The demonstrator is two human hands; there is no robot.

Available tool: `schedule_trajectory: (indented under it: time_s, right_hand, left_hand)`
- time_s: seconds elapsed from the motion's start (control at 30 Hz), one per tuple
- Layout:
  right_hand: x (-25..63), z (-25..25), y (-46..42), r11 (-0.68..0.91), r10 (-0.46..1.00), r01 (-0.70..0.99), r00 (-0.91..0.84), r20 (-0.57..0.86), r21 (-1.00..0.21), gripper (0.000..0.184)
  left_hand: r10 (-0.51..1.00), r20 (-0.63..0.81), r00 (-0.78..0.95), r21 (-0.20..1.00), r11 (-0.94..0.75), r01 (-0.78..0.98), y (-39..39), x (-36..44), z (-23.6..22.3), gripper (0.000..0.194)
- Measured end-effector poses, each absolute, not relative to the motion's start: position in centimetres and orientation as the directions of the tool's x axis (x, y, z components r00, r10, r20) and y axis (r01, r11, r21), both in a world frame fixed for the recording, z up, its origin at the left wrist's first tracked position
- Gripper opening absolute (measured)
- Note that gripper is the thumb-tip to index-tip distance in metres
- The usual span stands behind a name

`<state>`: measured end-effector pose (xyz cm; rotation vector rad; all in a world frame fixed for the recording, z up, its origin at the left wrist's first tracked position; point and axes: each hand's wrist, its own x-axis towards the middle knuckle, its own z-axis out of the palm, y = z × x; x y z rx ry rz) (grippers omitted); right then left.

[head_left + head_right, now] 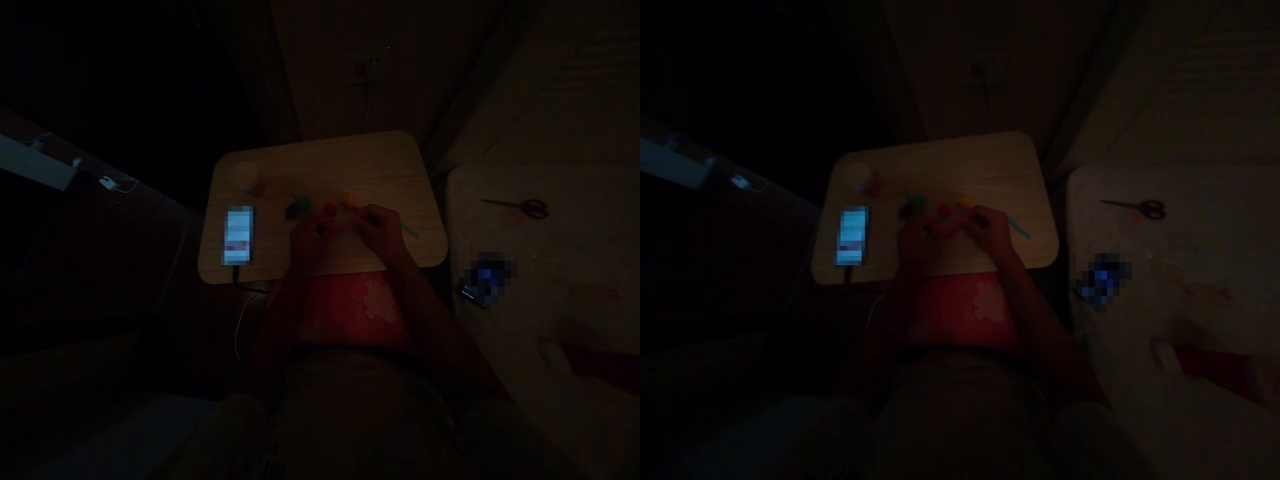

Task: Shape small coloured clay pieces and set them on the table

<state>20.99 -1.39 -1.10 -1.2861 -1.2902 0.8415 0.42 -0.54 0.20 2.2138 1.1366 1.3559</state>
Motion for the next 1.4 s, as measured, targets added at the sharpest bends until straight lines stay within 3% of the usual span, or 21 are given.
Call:
schedule_trajectory:
  time_s: [0.27,0.67,0.87,1.07,1.4]
  right_hand:
    - [20.8,-1.3,-1.4,0.131,0.968,0.142,0.194,0.158,-0.981,0.023]
    - [20.9,-1.1,-1.4,0.226,0.958,0.113,0.152,0.242,-0.968,0.030]
    - [20.7,-1.1,-1.5,0.134,0.966,0.075,0.211,0.147,-0.988,0.016]
    - [21.0,-0.8,-1.5,0.211,0.943,0.219,0.210,0.258,-0.952,0.017]
    - [21.0,-1.6,-1.2,0.272,0.936,0.188,0.174,0.305,-0.944,0.023]
  left_hand:
    - [0.743,0.625,0.237,0.606,-0.654,0.452,-0.5,0.6,0.5,0.041]
    - [0.751,0.617,0.234,0.618,-0.647,0.447,-0.4,0.5,0.2,0.035]
    - [0.767,0.603,0.219,0.637,-0.628,0.447,-0.4,0.5,0.3,0.035]
    - [0.760,0.614,0.215,0.645,-0.639,0.419,-0.3,0.5,0.0,0.024]
    - [0.725,0.659,0.202,0.620,-0.675,0.399,0.4,0.2,-0.9,0.023]
